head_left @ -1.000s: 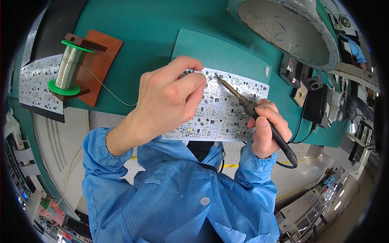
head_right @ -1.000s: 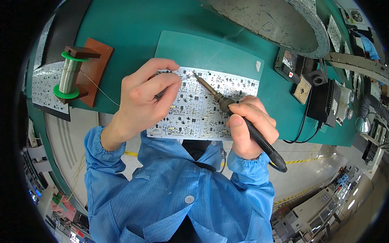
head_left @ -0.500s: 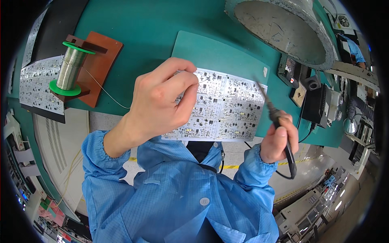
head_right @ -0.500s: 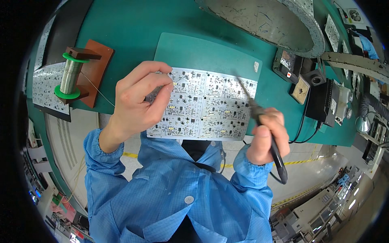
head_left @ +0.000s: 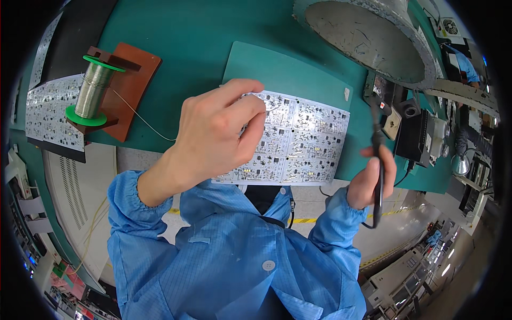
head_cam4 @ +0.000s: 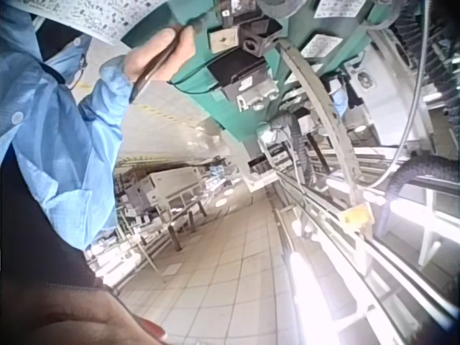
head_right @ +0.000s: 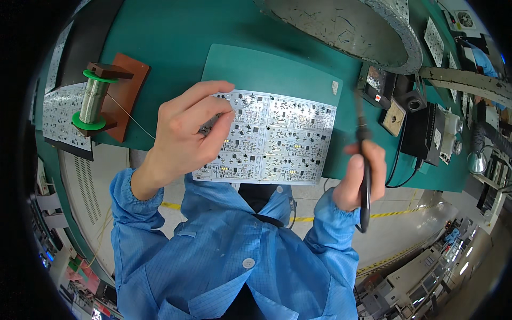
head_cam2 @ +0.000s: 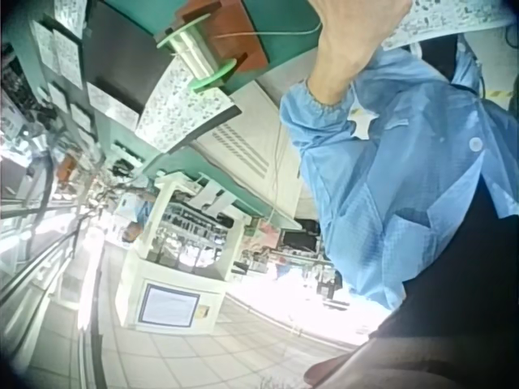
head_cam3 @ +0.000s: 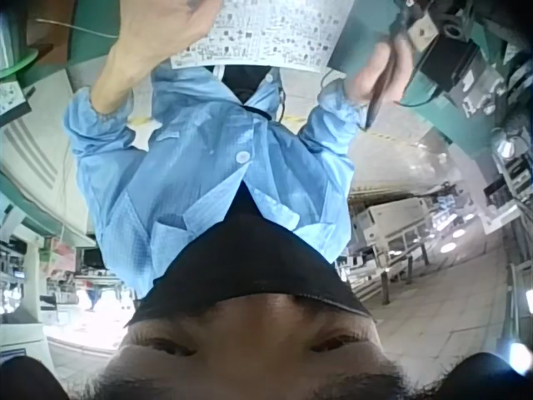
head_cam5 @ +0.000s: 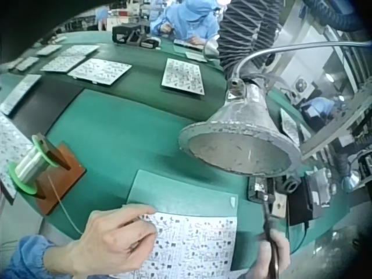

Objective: Soldering electronic components onto printed circuit boards at a manual assembly station.

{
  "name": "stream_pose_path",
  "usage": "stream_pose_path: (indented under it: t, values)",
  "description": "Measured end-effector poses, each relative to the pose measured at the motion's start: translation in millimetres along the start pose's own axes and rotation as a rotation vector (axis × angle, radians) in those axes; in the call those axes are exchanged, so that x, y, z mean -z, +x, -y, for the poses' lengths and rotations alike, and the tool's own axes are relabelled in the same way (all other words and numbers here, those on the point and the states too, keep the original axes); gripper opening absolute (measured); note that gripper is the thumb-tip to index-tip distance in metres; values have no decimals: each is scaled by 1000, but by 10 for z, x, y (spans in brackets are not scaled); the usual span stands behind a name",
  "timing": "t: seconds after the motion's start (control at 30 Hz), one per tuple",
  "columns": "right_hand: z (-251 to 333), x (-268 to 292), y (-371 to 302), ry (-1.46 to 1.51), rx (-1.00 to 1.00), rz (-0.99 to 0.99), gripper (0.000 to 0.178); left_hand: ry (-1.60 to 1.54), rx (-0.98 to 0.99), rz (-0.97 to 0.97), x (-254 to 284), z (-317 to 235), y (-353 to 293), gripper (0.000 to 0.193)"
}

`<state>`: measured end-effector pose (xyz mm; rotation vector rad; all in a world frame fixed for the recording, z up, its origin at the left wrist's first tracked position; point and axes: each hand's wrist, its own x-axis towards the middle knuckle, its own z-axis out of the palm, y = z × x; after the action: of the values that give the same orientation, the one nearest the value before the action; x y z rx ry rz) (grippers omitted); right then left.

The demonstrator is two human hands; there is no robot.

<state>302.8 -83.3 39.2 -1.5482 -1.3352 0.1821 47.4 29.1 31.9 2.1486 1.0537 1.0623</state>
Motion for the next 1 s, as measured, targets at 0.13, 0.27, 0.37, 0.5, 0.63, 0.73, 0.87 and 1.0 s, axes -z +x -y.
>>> stream_pose_path:
  t: [0.13,0.27,0.37,0.5,0.63,0.73,0.87,1.0]
  values:
    - [235,-161,32,198,143,242,31,3,-1,3,-11,9,12,4]
    - [332,-314,65,225,123,322,30,25,4,14,-9,1,27,4]
    - [334,-381,79,244,120,346,29,14,-21,16,-15,20,31,7]
    - [300,-411,71,240,119,353,27,16,-17,19,-15,23,34,7]
    - [310,-420,74,248,115,356,26,32,-31,17,-18,40,28,8]
    - [305,-437,64,250,119,348,25,42,-37,18,-11,47,29,8]
    - [315,-422,67,245,118,336,25,38,-48,20,-20,34,37,8]
    - [314,-439,64,243,128,319,25,16,-32,19,-25,33,31,8]
